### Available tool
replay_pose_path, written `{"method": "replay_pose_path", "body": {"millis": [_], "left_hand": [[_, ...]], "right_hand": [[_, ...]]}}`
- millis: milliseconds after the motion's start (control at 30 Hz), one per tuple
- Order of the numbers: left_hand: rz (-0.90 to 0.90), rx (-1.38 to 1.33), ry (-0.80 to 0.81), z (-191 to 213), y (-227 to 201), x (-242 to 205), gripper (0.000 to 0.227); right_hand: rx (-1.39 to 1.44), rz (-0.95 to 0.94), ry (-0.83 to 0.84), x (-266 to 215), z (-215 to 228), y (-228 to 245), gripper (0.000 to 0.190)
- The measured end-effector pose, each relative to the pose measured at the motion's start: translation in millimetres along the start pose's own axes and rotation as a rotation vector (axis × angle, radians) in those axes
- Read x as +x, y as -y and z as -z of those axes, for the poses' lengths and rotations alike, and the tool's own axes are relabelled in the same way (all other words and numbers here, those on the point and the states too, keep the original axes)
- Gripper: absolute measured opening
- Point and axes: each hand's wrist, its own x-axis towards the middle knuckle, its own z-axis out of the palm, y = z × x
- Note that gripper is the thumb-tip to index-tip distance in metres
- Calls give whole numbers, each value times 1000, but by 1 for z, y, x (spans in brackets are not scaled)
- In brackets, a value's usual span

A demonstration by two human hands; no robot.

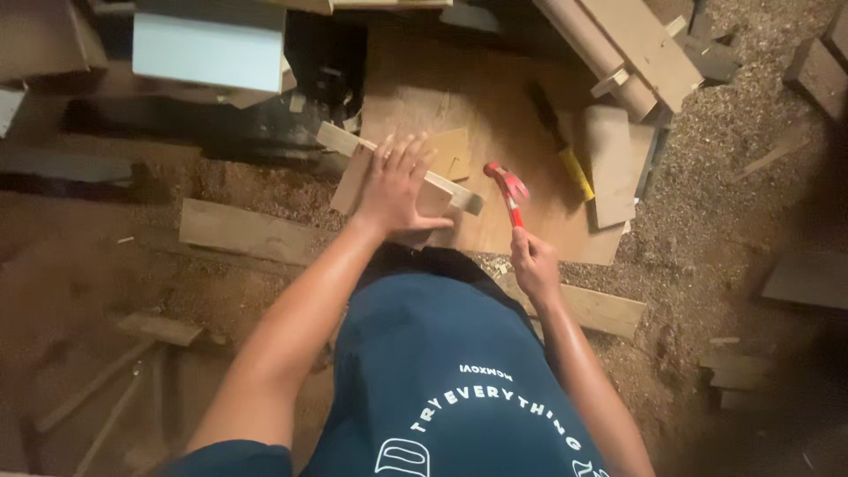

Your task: The person assembles a small wooden structure by aligning and hammering nails into wooden pieces. They repeatedly reposition and adjust the components to ensure proper alignment before securing them with a hammer.

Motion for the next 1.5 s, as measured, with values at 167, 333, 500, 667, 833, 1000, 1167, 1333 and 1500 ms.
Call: {"method": "replay_pose_path", "body": {"millis": [167,333,500,667,833,1000,1167,1333,1500], "left_hand": [[22,14,106,-10,8,-3,107],[104,-114,204,-14,8,1,104],[-13,-50,120,1,3,11,119],[176,144,383,12,-43,-3,96],[338,250,278,-2,-66,19,86],[376,101,389,-6,-52,34,85],[306,193,461,6,-43,35,89],[234,191,533,36,-27,33,96],[268,-8,350,66,-14,31,89]], "right_hand": [[-63,22,42,15,-3,6,54],[-170,77,79,22,1,12,54],[-177,47,38,22,5,2,55],[86,-29,15,11,3,-16,52],[84,57,-15,15,5,-12,50],[24,55,-76,25,5,6,48],[-324,126,-253,44,-3,21,39],[-434,328,-368,54,-13,19,33],[-661,357,-306,77,-4,22,36]]}}
